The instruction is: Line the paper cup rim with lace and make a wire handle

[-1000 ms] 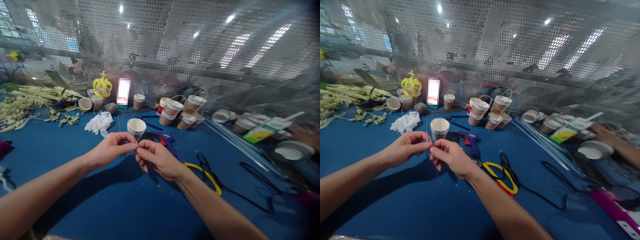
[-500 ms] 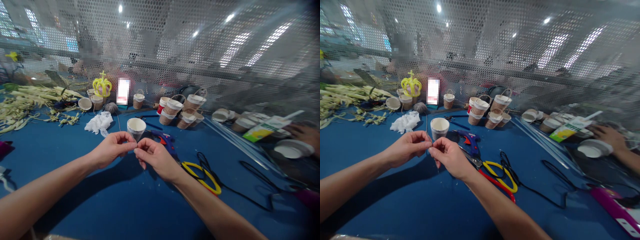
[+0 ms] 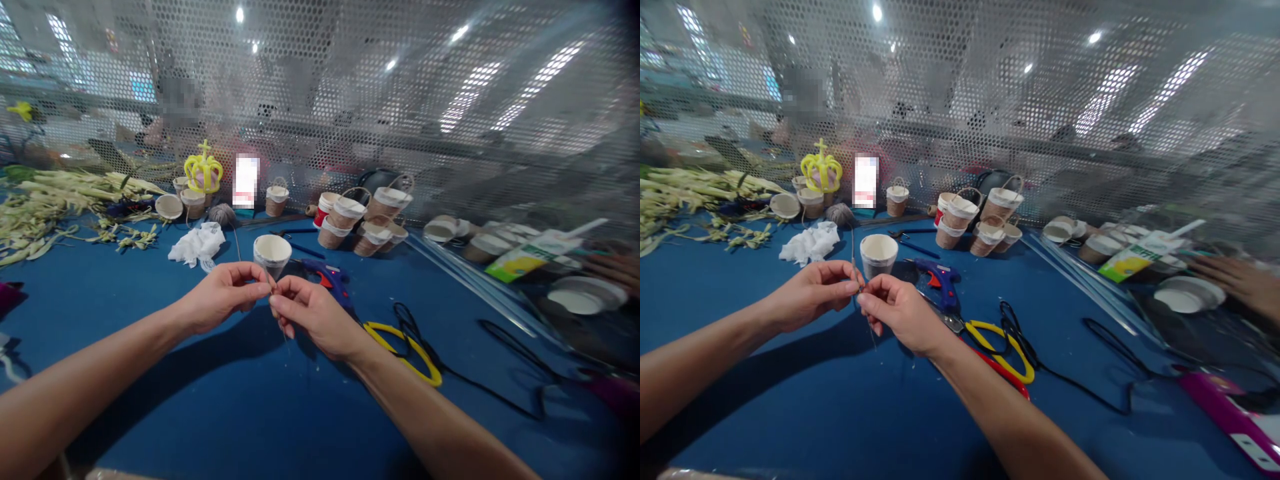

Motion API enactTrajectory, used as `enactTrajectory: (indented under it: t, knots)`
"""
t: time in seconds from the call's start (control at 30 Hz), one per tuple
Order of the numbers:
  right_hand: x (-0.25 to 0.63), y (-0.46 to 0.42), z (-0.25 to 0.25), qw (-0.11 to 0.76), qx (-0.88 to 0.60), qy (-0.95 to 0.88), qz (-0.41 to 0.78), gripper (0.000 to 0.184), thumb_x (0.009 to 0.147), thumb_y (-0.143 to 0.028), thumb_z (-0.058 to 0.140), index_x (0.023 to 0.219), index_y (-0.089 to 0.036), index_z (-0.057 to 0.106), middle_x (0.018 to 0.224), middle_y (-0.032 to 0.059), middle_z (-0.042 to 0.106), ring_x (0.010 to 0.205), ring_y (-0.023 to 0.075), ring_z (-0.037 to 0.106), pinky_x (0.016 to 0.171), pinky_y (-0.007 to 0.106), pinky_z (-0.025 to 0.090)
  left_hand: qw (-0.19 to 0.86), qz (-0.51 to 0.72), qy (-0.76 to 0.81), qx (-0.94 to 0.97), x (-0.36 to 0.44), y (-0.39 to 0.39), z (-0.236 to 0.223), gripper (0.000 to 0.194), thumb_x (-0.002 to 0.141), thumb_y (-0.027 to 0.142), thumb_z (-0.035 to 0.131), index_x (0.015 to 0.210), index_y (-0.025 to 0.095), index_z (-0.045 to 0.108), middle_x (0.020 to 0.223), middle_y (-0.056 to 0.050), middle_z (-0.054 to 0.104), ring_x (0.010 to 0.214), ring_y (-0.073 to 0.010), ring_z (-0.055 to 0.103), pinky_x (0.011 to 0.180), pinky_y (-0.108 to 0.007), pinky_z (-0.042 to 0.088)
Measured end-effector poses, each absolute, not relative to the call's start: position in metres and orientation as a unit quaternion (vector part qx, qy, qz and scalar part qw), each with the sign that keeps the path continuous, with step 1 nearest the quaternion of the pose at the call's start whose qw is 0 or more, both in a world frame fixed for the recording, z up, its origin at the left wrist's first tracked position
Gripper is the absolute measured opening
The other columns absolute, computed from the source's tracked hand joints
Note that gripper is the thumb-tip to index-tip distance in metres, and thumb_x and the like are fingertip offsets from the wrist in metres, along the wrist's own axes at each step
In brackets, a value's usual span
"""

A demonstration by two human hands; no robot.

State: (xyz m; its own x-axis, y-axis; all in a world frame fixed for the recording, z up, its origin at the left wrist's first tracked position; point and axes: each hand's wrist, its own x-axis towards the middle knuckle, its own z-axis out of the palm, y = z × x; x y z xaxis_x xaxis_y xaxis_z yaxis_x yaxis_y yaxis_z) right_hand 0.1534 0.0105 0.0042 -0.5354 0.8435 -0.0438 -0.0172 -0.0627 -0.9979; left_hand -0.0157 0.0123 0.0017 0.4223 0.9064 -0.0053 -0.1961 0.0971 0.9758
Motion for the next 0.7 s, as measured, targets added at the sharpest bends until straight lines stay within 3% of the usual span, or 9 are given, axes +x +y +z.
enactTrajectory:
  t: [0.53, 0.7]
  knots:
    - [0.1459, 0.0019, 0.0016, 0.359, -0.433, -0.696, 0.446, 0.011, 0.078, -0.027, 0.052, 0.073, -0.018, 0.048, 0.058, -0.0050, 0.044, 0.046, 0.0063, 0.040, 0.043, 0.021, 0.034, 0.580, 0.436, 0.438, 0.531, -0.0083, 0.0099, 0.0031, 0.025, 0.064, 0.031, 0.068, 0.060, 0.014, 0.049, 0.048, 0.007, 0.042, 0.042, -0.0032, 0.031, 0.040, -0.020, 0.019]
    - [0.1478, 0.0042, 0.0023, 0.348, -0.416, -0.666, 0.513, 0.016, 0.077, -0.032, 0.054, 0.073, -0.018, 0.048, 0.058, -0.0054, 0.044, 0.045, 0.0054, 0.040, 0.042, 0.020, 0.036, 0.576, 0.437, 0.423, 0.546, -0.0111, 0.0113, 0.0025, 0.026, 0.064, 0.033, 0.068, 0.060, 0.013, 0.050, 0.051, 0.006, 0.044, 0.044, -0.0039, 0.032, 0.042, -0.020, 0.021]
